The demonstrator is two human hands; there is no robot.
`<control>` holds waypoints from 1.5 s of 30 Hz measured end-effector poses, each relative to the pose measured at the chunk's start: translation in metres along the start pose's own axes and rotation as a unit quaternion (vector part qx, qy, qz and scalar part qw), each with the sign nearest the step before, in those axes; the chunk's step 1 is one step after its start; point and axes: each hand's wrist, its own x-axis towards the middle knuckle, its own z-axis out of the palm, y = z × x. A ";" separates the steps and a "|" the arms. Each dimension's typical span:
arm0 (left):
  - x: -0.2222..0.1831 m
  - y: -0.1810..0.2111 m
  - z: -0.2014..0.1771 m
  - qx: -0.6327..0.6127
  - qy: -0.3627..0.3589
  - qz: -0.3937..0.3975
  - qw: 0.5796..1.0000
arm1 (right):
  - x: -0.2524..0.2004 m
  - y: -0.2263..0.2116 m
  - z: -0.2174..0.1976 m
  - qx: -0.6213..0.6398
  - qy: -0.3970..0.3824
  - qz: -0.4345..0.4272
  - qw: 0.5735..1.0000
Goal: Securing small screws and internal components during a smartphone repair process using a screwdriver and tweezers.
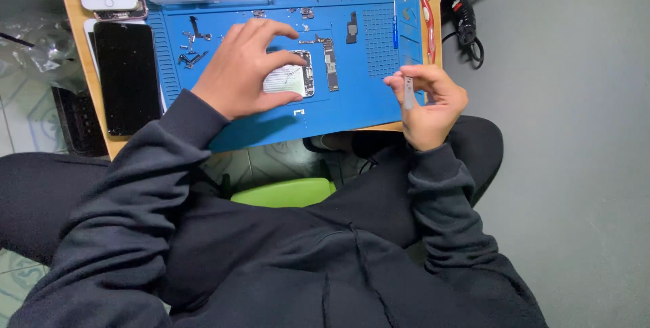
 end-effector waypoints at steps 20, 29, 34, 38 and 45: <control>-0.023 -0.005 0.051 0.133 -0.046 -0.050 0.989 | -0.046 0.086 0.092 -0.067 -0.033 -0.100 0.992; -0.022 -0.001 0.046 0.127 -0.063 -0.061 0.988 | -0.036 0.061 0.096 -0.075 -0.054 -0.078 0.993; -0.022 -0.001 0.048 0.137 -0.074 -0.068 0.985 | -0.032 0.055 0.096 -0.097 -0.080 -0.106 0.986; -0.023 0.002 0.046 0.141 -0.078 -0.075 0.984 | -0.032 0.058 0.095 -0.110 -0.090 -0.102 0.985; -0.024 0.002 0.049 0.138 -0.076 -0.074 0.985 | -0.036 0.063 0.095 -0.145 -0.109 -0.106 0.978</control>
